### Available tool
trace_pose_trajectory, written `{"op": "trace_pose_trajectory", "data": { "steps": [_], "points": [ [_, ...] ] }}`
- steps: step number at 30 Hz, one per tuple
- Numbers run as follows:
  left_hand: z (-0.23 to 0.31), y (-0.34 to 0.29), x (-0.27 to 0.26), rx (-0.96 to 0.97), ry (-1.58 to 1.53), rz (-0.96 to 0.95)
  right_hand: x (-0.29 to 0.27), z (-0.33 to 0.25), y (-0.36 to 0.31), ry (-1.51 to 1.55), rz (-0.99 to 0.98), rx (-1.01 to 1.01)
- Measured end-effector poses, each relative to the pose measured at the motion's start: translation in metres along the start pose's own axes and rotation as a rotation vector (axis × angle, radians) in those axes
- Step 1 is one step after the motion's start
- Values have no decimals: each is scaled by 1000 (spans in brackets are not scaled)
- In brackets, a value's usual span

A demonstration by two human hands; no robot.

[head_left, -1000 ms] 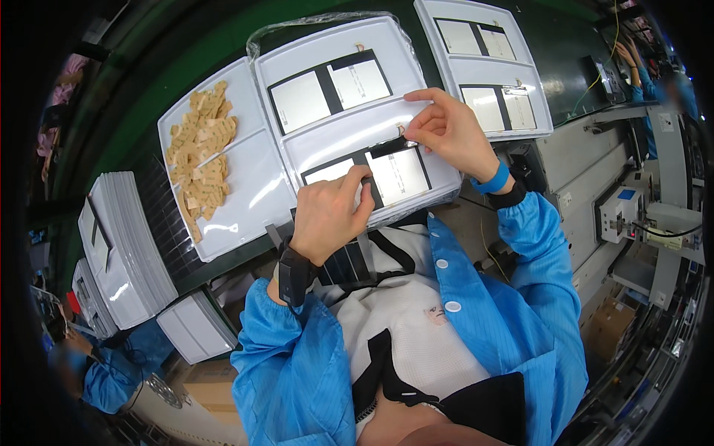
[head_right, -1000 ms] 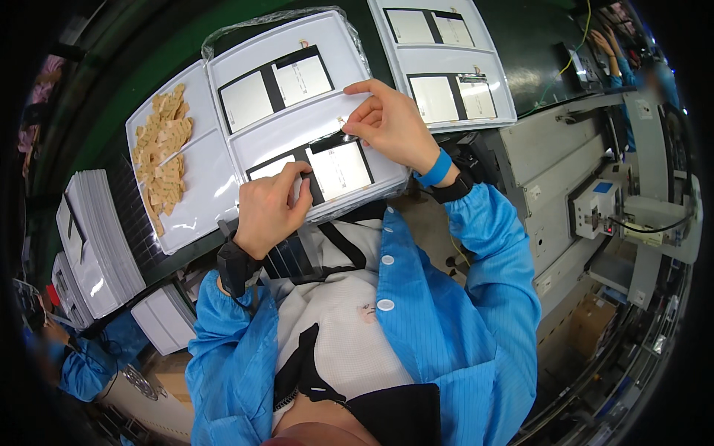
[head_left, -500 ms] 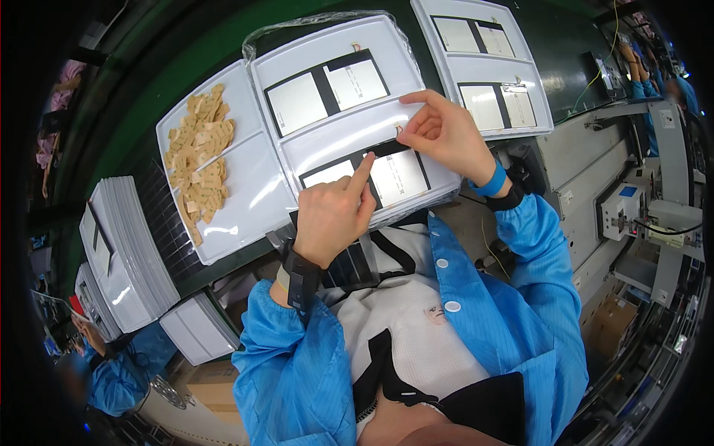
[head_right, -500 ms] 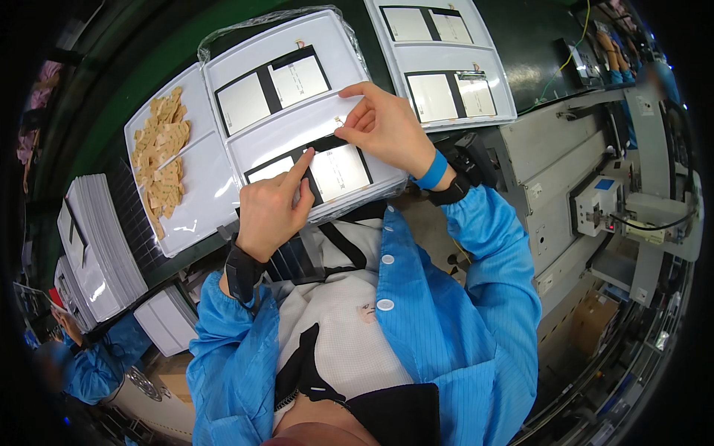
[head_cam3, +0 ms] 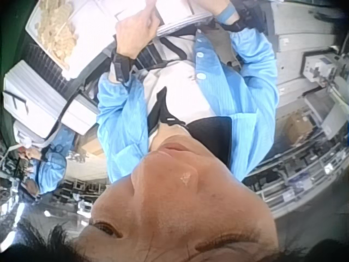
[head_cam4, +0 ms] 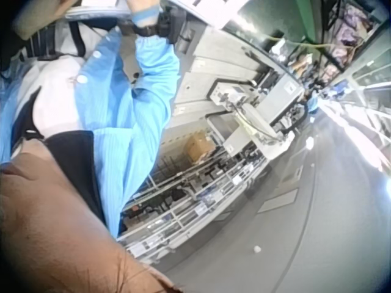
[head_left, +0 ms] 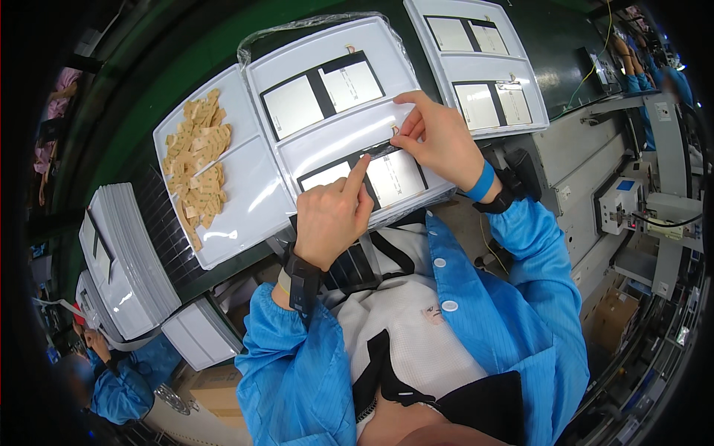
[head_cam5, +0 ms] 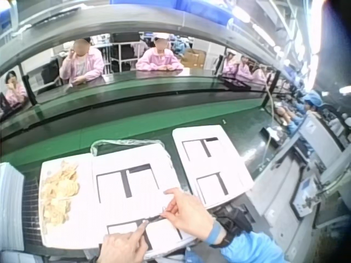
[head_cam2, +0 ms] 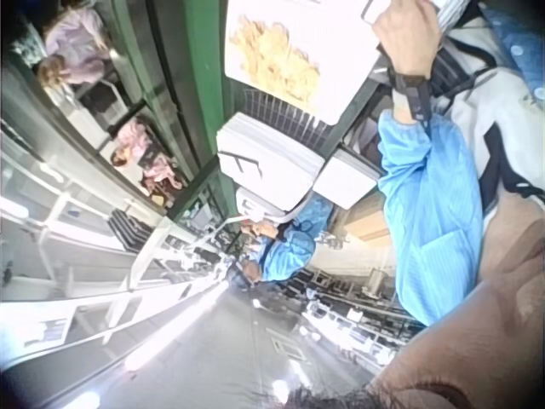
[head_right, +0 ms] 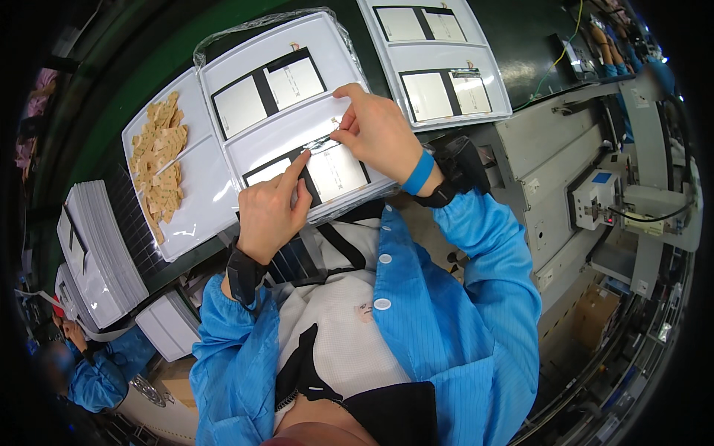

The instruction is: Applying small components and stickers to parts held in assembly trays.

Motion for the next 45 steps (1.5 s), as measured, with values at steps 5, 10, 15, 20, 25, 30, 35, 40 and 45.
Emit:
{"op": "trace_pose_trajectory", "data": {
  "steps": [5,10,15,20,25,30,35,40,45],
  "points": [
    [-1,-2,0,-39,-11,7,-15,-7,-10,-341,45,-152],
    [-4,-3,1,-16,-44,97,19,-34,-45,-503,-229,-495],
    [-12,-7,-27,-90,-79,39,-7,-15,-59,-665,-153,-459],
    [-65,-9,-63,-500,111,-11,-32,3,-61,-294,210,-269],
    [-79,-13,-47,-387,90,32,-20,23,-48,-223,338,-163],
    [-61,-10,-65,-404,-28,164,-24,14,-49,-221,491,-200],
    [-16,-2,-109,-298,-197,295,-47,19,-50,387,591,-31],
    [20,24,-91,-127,-342,216,-117,55,-52,731,523,70],
    [11,34,-75,-197,-384,98,-199,117,-59,627,634,6]
  ]
}}
Point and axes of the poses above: each hand's wrist, its own y-axis towards the middle knuckle, its own x-axis out of the palm, z = x × y, the point moved 5 cm from there along y, towards the middle knuckle, and after that the axes turned 9 degrees about -x, right-handed, at the moved point
